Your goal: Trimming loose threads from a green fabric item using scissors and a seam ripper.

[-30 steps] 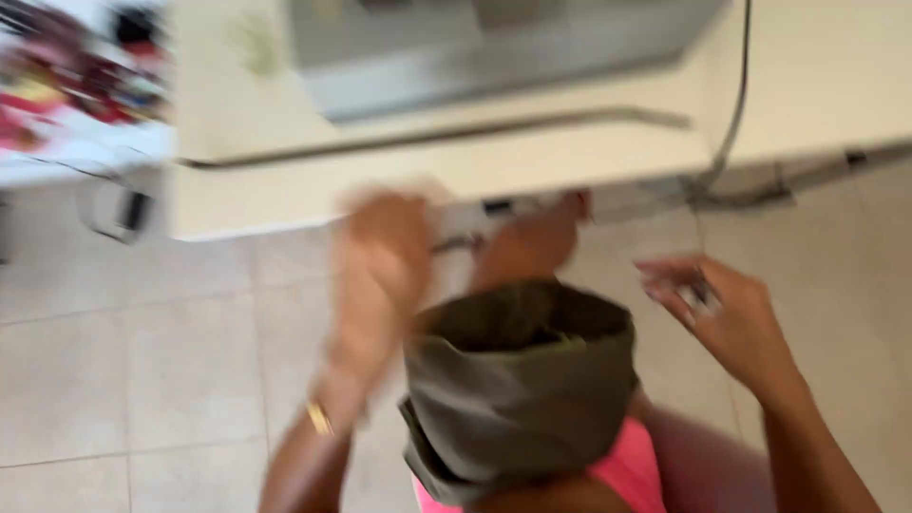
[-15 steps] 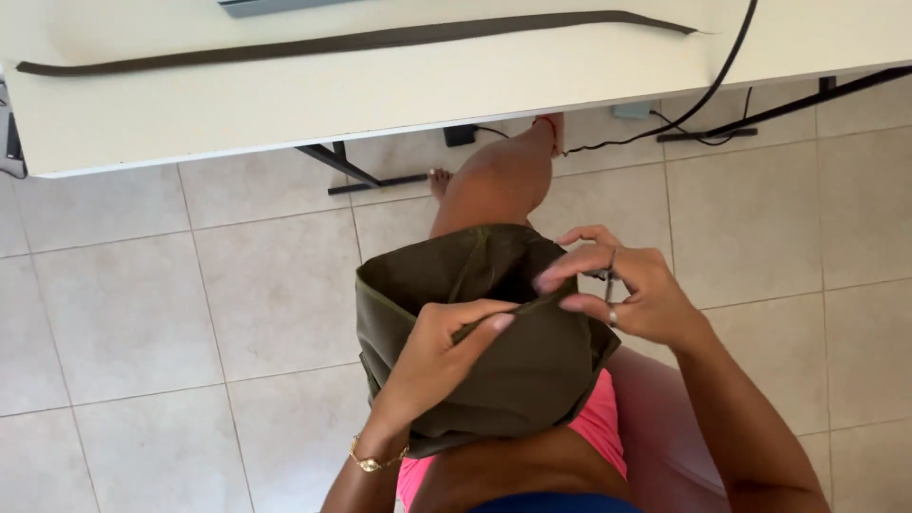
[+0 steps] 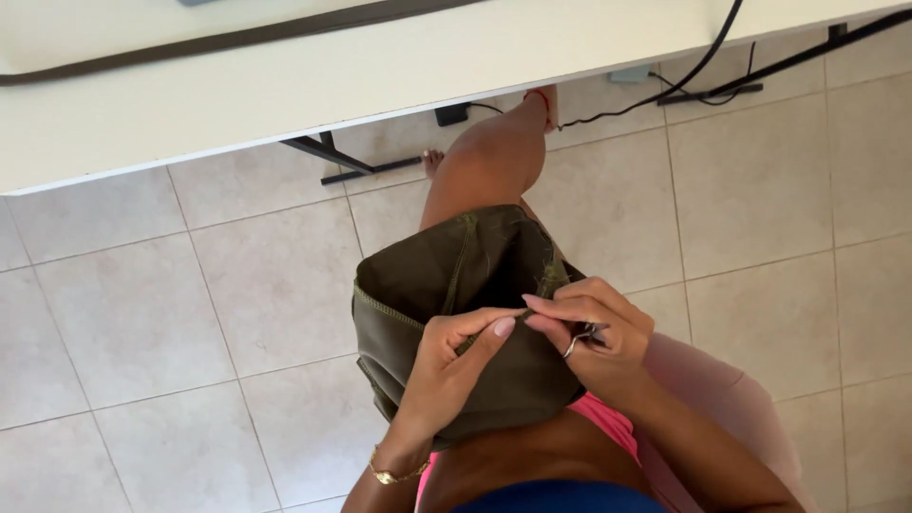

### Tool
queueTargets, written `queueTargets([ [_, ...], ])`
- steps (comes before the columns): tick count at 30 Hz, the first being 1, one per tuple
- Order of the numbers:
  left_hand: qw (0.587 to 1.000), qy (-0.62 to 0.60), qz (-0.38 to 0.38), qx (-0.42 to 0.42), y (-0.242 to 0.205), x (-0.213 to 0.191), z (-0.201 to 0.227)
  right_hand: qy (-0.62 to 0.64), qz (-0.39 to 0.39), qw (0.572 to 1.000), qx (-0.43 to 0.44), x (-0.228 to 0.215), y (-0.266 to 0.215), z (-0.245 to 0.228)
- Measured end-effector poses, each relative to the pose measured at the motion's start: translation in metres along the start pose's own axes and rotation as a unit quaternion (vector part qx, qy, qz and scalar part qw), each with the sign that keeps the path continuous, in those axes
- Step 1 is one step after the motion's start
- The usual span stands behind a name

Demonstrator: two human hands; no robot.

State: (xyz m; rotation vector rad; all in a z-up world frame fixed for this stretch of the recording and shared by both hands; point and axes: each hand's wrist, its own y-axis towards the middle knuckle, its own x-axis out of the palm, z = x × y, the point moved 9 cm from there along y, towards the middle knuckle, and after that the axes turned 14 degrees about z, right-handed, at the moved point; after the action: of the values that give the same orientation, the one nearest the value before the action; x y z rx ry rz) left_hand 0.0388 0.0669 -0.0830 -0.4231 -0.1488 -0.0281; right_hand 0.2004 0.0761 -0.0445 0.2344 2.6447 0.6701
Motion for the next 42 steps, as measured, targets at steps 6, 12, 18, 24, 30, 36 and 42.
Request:
queueTargets([
  [6,1.0,-0.001,0.028,-0.013,0.0,-0.001,0.0,-0.094,0.076,0.993,0.02,-0.023,0.007,0.005],
  [12,1.0,-0.01,0.022,-0.001,0.001,0.001,0.009,-0.056,0.019,0.988,-0.146,0.004,0.004,-0.018],
  [18,0.999,-0.004,0.042,-0.012,-0.002,-0.005,-0.001,-0.078,0.061,0.991,-0.09,-0.014,0.004,-0.005],
  [24,1.0,-0.008,0.019,0.006,-0.001,-0.004,0.004,-0.047,-0.005,0.991,-0.126,0.008,0.007,-0.018],
  [30,0.999,-0.032,0.005,-0.022,-0.002,-0.016,-0.005,-0.065,0.06,0.996,0.014,-0.029,0.021,0.01],
  [36,0.989,-0.11,-0.047,-0.087,-0.001,-0.012,0.0,-0.043,0.012,0.999,-0.018,-0.008,0.021,0.004],
  [42,0.996,0.072,-0.059,-0.014,-0.002,-0.023,0.016,-0.045,0.147,0.988,0.021,-0.052,0.024,0.06],
])
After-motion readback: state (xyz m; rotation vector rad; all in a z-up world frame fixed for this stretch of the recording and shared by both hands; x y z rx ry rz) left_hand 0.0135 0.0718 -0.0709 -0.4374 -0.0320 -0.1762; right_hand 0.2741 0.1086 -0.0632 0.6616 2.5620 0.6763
